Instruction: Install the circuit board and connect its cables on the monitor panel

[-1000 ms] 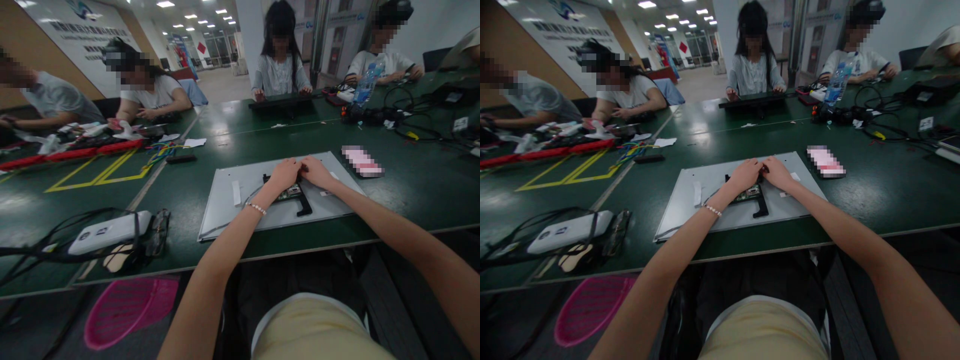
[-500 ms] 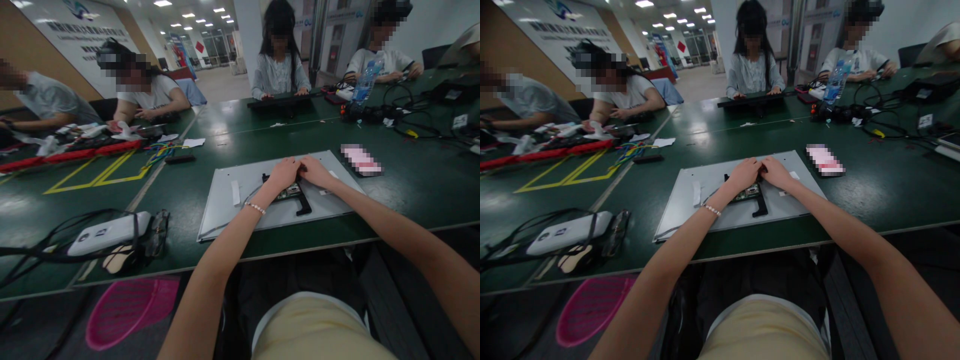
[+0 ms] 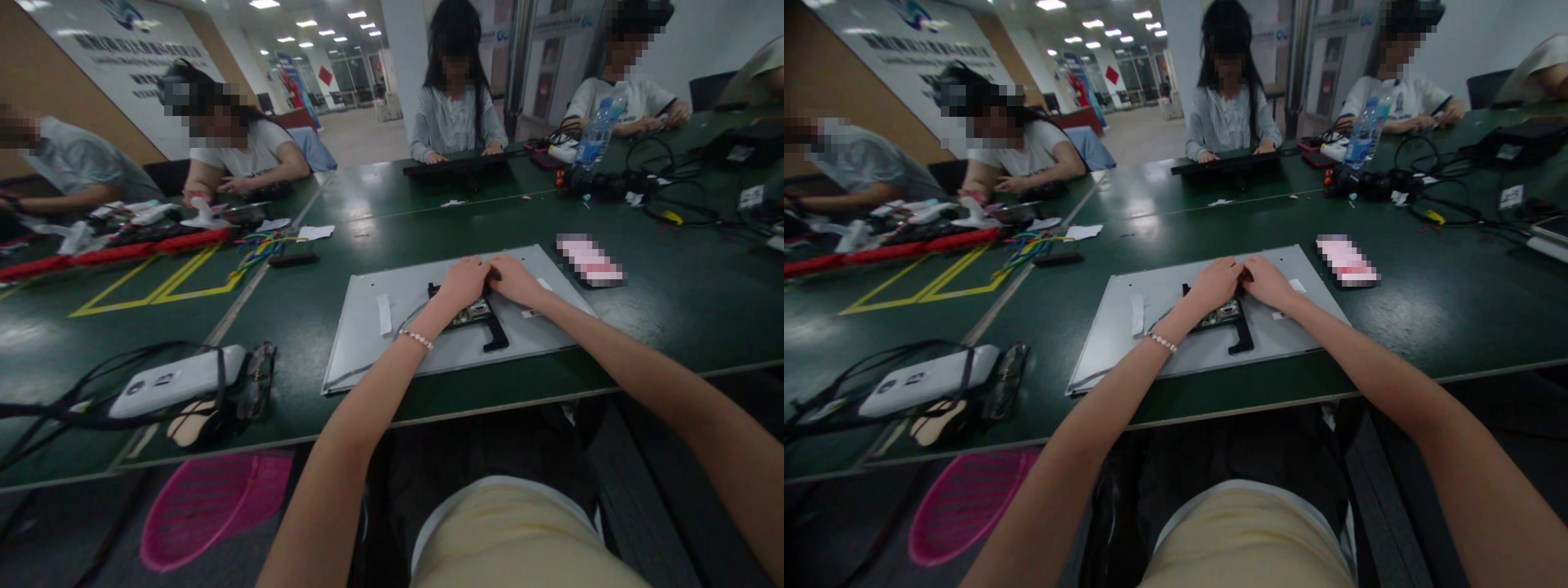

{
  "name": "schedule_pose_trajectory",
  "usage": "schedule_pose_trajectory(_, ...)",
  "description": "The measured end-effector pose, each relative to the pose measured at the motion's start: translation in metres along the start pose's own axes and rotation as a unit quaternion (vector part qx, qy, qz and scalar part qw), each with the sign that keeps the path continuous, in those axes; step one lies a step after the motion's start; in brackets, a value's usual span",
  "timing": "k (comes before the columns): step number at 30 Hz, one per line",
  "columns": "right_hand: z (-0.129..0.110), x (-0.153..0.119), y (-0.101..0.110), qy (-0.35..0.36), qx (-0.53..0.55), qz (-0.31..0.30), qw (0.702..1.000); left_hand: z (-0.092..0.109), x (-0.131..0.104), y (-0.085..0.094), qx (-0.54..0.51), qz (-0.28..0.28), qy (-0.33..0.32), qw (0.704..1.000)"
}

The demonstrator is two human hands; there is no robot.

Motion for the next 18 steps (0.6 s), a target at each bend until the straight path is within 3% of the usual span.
schedule_pose_trajectory(13, -0.002, -0.002, 0.000, -0.024, -0.014, 0.001, 1.000, 0.011, -0.001, 0.021, 0.027, 0.051, -0.039, 0.998)
schedule_pose_trajectory(18, -0.001, -0.003, 0.000, -0.014, -0.008, 0.005, 1.000, 0.013, -0.001, 0.021, -0.007, -0.005, -0.025, 1.000)
Point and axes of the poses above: each hand's wrist, its own x-axis towards the middle knuckle, its own y-axis out of the back of the hand, z = x × y, the point moved 1 cm from there along x, towards the middle knuckle, and after that the axes turned 3 degrees about z, right-handed, at the moved point
